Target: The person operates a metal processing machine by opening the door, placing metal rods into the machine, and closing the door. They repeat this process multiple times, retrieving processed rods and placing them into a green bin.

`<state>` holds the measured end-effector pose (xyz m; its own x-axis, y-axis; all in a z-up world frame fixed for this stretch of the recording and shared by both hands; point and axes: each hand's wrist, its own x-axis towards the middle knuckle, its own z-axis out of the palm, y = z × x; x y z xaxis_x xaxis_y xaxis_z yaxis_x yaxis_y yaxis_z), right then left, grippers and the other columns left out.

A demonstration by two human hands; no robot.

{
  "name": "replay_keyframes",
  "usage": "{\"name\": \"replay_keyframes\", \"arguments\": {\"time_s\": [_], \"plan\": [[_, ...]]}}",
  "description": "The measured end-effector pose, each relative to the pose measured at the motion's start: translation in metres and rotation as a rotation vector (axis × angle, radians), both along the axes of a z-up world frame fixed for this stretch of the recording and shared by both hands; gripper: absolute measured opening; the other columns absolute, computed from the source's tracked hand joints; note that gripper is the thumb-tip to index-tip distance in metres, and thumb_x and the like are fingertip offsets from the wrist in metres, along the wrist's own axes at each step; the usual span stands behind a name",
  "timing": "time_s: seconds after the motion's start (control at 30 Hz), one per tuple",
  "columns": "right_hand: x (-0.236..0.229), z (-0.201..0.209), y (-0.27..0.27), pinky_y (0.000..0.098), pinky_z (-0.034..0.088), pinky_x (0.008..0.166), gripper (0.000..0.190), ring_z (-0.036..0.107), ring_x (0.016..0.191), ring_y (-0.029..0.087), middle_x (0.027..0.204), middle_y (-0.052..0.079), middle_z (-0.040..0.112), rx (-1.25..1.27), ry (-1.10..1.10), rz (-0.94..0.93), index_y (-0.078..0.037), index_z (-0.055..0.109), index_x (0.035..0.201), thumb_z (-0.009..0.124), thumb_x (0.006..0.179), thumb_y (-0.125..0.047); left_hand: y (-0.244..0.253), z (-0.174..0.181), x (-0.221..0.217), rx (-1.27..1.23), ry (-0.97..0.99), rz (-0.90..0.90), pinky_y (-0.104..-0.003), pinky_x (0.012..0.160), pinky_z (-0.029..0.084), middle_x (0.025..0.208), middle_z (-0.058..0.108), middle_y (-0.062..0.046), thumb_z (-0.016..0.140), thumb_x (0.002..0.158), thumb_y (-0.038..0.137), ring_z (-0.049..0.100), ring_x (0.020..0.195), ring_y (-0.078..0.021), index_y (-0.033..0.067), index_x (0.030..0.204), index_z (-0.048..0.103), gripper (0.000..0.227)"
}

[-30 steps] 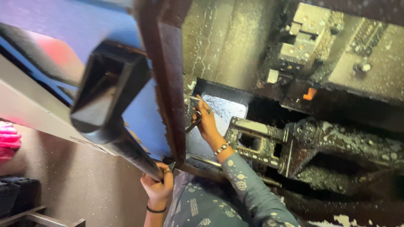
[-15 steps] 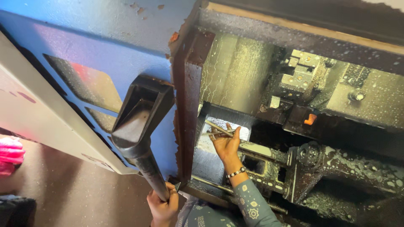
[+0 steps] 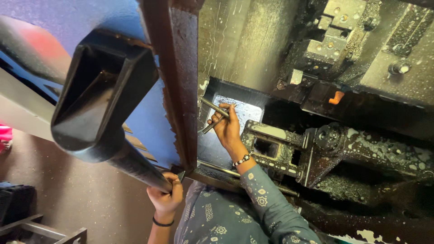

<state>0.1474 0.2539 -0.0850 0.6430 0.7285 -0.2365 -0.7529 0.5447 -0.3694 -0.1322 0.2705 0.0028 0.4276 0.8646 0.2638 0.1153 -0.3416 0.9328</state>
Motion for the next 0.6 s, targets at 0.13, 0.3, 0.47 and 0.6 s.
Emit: {"name": "replay_keyframes", "arguments": {"time_s": [0.13, 0.3, 0.47, 0.6], "plan": [[0.011, 0.004, 0.004, 0.0468, 0.049, 0.077, 0.039, 0.053, 0.071, 0.019, 0.076, 0.003, 0.052, -0.023, 0.05, 0.078, -0.012, 0.056, 0.112, 0.042, 0.109, -0.047, 0.0, -0.004, -0.002, -0.05, -0.051, -0.008, -0.022, 0.05, 0.043, 0.057, 0.058, 0.002, 0.064, 0.08, -0.005, 0.056, 0.051, -0.0051, -0.001, 0.084, 0.066, 0.006], [0.032, 0.004, 0.011, 0.0437, 0.05, 0.068, 0.043, 0.052, 0.064, 0.016, 0.071, 0.001, 0.05, -0.117, 0.036, 0.214, -0.015, 0.057, 0.121, 0.047, 0.103, -0.053, -0.001, -0.017, -0.006, -0.103, -0.089, -0.016, -0.021, 0.05, 0.043, 0.06, 0.057, 0.0, 0.064, 0.081, -0.006, 0.055, 0.053, -0.0051, -0.0019, 0.088, 0.065, 0.009], [0.035, 0.003, 0.038, 0.04, 0.047, 0.06, 0.055, 0.049, 0.06, 0.016, 0.071, 0.0, 0.048, -0.397, -0.023, 0.39, -0.021, 0.044, 0.119, 0.058, 0.09, -0.066, 0.002, -0.021, -0.006, -0.17, -0.101, -0.036, -0.021, 0.048, 0.044, 0.059, 0.059, 0.0, 0.063, 0.081, -0.006, 0.057, 0.051, -0.0051, -0.0016, 0.088, 0.064, 0.008], [0.015, 0.007, 0.049, 0.0341, 0.046, 0.058, 0.057, 0.049, 0.063, 0.014, 0.081, 0.002, 0.047, -0.567, 0.004, 0.093, -0.017, 0.042, 0.127, 0.068, 0.091, -0.053, 0.003, -0.013, -0.004, -0.017, -0.021, -0.016, -0.023, 0.052, 0.042, 0.059, 0.057, 0.0, 0.065, 0.079, -0.005, 0.052, 0.054, -0.0056, 0.0004, 0.084, 0.067, 0.008]]}}
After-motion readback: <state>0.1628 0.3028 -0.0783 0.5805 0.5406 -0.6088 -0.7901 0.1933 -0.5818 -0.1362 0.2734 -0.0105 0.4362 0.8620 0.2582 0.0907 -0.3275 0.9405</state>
